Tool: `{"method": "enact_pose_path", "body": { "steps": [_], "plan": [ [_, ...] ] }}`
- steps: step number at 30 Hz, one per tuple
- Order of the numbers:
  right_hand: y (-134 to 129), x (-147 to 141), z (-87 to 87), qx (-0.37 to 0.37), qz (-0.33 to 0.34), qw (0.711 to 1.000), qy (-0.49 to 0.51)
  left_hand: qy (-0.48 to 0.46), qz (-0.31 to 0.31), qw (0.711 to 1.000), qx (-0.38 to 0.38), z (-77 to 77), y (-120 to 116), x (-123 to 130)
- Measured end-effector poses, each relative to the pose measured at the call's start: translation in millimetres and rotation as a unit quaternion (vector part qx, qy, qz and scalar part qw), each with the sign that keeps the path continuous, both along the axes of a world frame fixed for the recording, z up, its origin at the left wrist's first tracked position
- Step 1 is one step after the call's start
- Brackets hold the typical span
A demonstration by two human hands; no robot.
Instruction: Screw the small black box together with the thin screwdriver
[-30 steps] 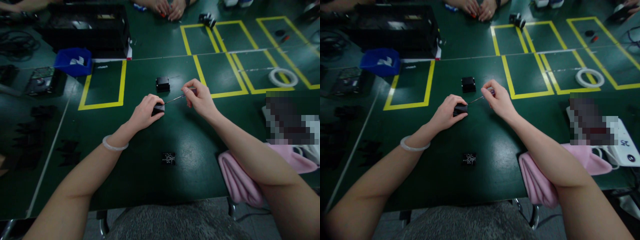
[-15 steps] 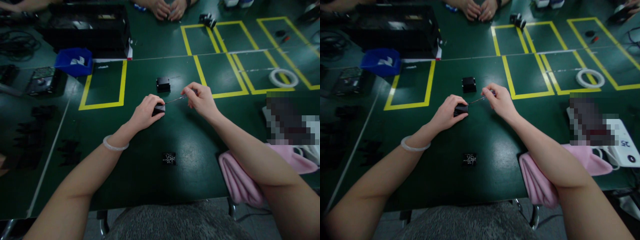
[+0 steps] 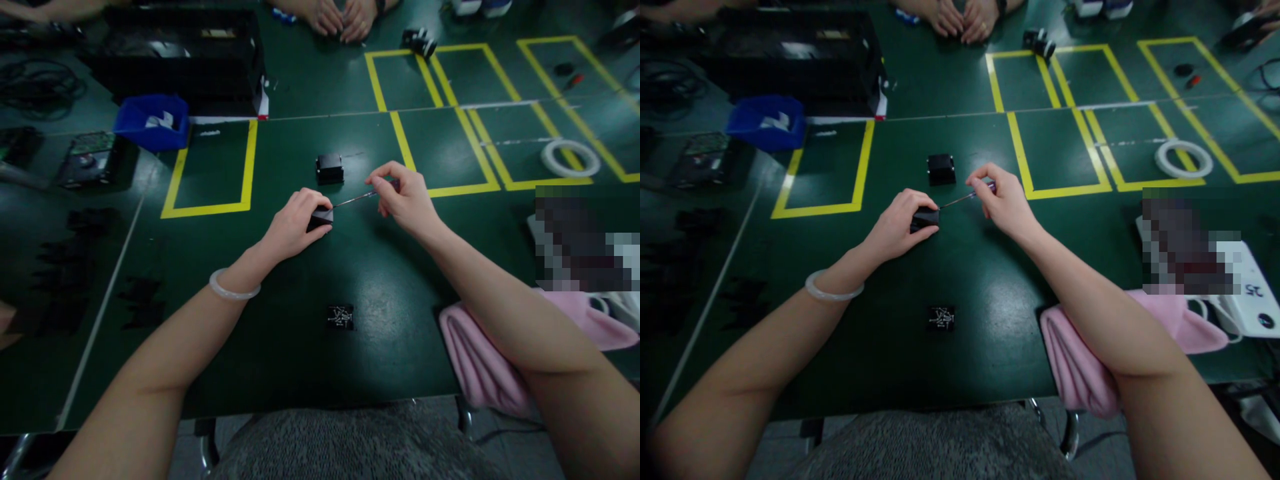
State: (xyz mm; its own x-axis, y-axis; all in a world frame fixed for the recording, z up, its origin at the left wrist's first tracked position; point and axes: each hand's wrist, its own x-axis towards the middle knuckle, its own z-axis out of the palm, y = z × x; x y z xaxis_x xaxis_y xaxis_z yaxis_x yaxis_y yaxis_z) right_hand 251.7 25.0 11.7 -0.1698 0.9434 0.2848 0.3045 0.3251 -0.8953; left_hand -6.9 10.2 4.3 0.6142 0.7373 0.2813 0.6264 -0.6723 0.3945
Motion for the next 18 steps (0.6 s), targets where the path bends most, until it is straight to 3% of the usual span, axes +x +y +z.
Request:
{"method": "enact_pose_path", "body": {
  "steps": [18],
  "plan": [
    [0.5, 0.3, -1.8, 0.019, -0.001, 1.0, 0.007, -0.002, 0.0, 1.0, -0.002, 0.4, -0.3, -0.1]
  ]
}}
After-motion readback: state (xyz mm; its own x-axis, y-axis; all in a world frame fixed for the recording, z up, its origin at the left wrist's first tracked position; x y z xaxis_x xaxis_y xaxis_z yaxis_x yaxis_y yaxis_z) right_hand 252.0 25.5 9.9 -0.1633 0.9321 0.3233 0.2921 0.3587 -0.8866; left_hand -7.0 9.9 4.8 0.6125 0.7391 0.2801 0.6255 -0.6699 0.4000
